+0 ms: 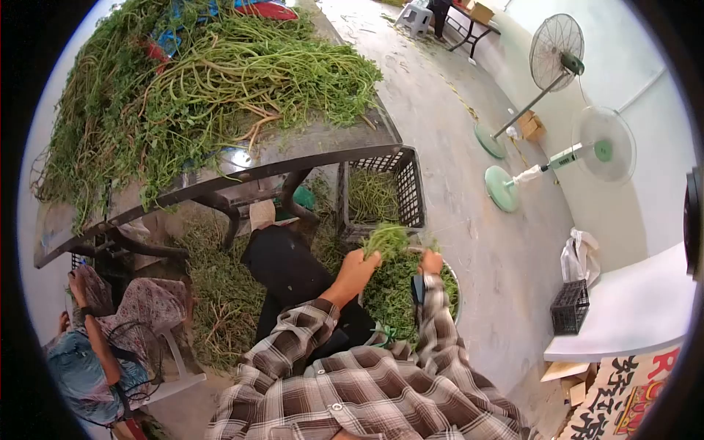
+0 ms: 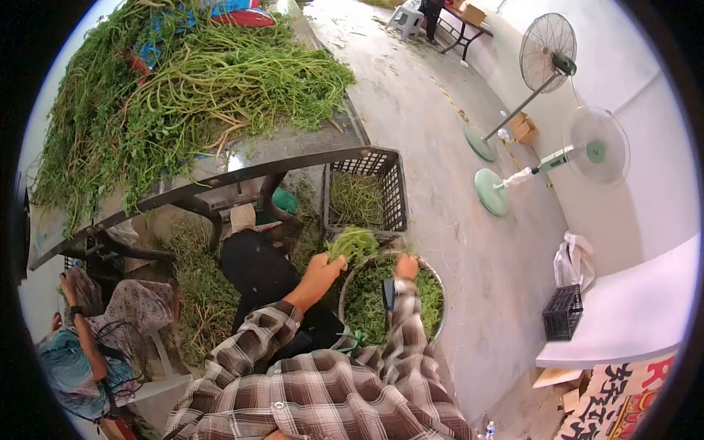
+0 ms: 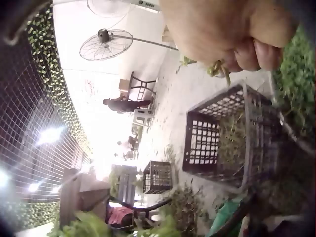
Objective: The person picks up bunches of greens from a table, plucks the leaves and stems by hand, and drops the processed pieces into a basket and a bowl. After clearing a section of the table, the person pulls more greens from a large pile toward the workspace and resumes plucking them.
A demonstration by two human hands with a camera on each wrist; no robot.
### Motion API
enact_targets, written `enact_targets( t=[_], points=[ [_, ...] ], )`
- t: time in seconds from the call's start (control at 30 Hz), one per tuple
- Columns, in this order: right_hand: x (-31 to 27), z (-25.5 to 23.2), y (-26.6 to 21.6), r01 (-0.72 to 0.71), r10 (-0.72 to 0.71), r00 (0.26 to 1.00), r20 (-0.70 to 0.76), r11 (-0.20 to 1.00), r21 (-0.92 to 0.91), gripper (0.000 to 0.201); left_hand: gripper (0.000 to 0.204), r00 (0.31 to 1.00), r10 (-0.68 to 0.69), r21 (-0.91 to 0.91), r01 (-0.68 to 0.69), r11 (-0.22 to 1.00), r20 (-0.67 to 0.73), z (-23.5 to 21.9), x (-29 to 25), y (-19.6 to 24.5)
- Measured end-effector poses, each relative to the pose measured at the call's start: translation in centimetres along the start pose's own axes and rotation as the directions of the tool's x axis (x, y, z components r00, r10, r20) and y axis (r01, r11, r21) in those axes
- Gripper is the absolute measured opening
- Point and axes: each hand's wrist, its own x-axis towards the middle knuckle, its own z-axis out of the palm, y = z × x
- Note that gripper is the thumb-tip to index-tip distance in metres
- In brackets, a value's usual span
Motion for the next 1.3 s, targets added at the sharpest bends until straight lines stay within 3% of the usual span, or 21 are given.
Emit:
enact_targets(
  t=[0.03,0.07,0.17,0.23,0.3,0.33,0.37,0.4,0.5,0.53,0.6,0.67,0.87,0.93,0.97,1.03,1.1,1.17,1.2,1.27,1.3],
  points=[
    [-0.6,-1.5,0.1,-0.030,0.059,0.992,-0.114,0.970,0.241,0.013,0.028,1.000,-0.013,-0.012,0.013,1.000,0.000,-0.1,-0.1,0.6],
    [-2.2,-3.2,0.7,-0.511,0.491,0.837,0.242,0.543,0.666,0.015,0.029,0.998,-0.069,-0.045,0.069,0.997,-0.005,-0.2,-0.3,0.9],
    [-4.2,-5.4,2.8,-0.494,0.539,0.829,0.151,0.577,0.651,0.017,0.030,0.992,-0.126,-0.057,0.125,0.990,-0.007,0.5,-0.1,2.2],
    [-5.1,-5.9,6.7,-0.539,0.560,0.813,0.160,0.620,0.570,0.025,0.029,0.997,-0.066,-0.186,0.073,0.980,0.043,0.8,-0.4,3.0],
    [-6.2,-4.7,12.4,-0.476,0.470,0.875,0.116,0.792,0.383,0.028,0.030,0.995,-0.079,-0.200,0.088,0.976,0.054,0.7,-0.4,2.6],
    [-6.7,-3.4,16.6,-0.336,0.327,0.942,0.080,0.930,0.149,0.031,0.031,0.993,-0.086,-0.222,0.101,0.970,0.076,0.6,-0.4,2.6],
    [-7.2,-2.3,20.3,-0.127,0.144,0.986,0.090,0.978,-0.166,0.033,0.033,0.991,-0.091,-0.246,0.112,0.963,0.097,0.5,-0.4,2.6],
    [-7.6,-2.7,20.5,-0.081,0.164,0.973,0.165,0.903,-0.422,0.036,0.033,0.992,-0.091,-0.249,0.112,0.962,0.091,0.3,-0.4,2.6],
    [-8.8,-3.6,16.6,-0.172,0.181,0.983,0.018,0.960,-0.221,0.035,0.033,0.989,-0.088,-0.316,0.121,0.941,0.117,0.1,-0.7,2.9],
    [-8.8,-5.8,11.0,-0.442,0.387,0.892,0.232,0.852,0.281,0.033,0.032,0.988,-0.077,-0.350,0.120,0.929,0.134,0.0,-0.8,3.0],
    [-8.5,-8.6,2.3,-0.542,0.373,0.836,0.403,0.676,0.499,0.029,0.032,0.984,-0.073,-0.376,0.131,0.918,0.165,0.2,-0.8,3.0],
    [-7.4,-8.7,-2.1,-0.493,0.192,0.855,0.481,0.586,0.643,0.027,0.030,0.977,-0.067,-0.439,0.151,0.886,0.201,0.3,-0.6,2.9],
    [-4.8,-9.0,-11.4,-0.288,-0.067,0.906,0.418,0.625,0.726,0.041,0.030,0.962,-0.137,-0.451,0.235,0.861,0.238,-0.2,-1.0,3.5],
    [-4.5,-8.8,-12.1,-0.609,-0.316,0.681,0.660,0.256,0.751,0.046,0.030,0.960,-0.142,-0.444,0.240,0.863,0.243,-0.2,-1.1,3.6],
    [-4.5,-8.4,-12.2,-0.608,-0.318,0.681,0.660,0.257,0.751,0.046,0.031,0.957,-0.145,-0.436,0.247,0.865,0.253,-0.1,-1.1,3.7],
    [-4.8,-7.4,-13.0,-0.717,-0.499,0.556,0.665,0.117,0.688,0.049,0.030,0.954,-0.132,-0.449,0.245,0.859,0.268,0.0,-1.1,3.6],
    [-5.2,-7.2,-13.7,-0.715,-0.535,0.559,0.633,0.075,0.695,0.049,0.029,0.951,-0.121,-0.462,0.246,0.852,0.284,0.1,-1.1,3.5],
    [-5.4,-7.3,-14.2,-0.742,-0.548,0.599,0.584,-0.106,0.661,0.047,0.028,0.924,-0.156,-0.430,0.306,0.850,0.348,0.0,-1.0,3.4],
    [-5.5,-7.3,-14.5,-0.742,-0.549,0.599,0.583,-0.107,0.661,0.047,0.028,0.924,-0.157,-0.429,0.306,0.850,0.348,0.0,-1.1,3.4],
    [-5.5,-7.5,-15.0,-0.633,-0.438,0.736,0.517,-0.172,0.755,0.050,0.027,0.890,-0.174,-0.381,0.348,0.856,0.422,-0.1,-1.1,3.6],
    [-5.2,-7.2,-14.6,-0.631,-0.441,0.736,0.514,-0.171,0.756,0.050,0.027,0.891,-0.171,-0.381,0.344,0.858,0.421,-0.1,-1.1,3.7]
  ],
)
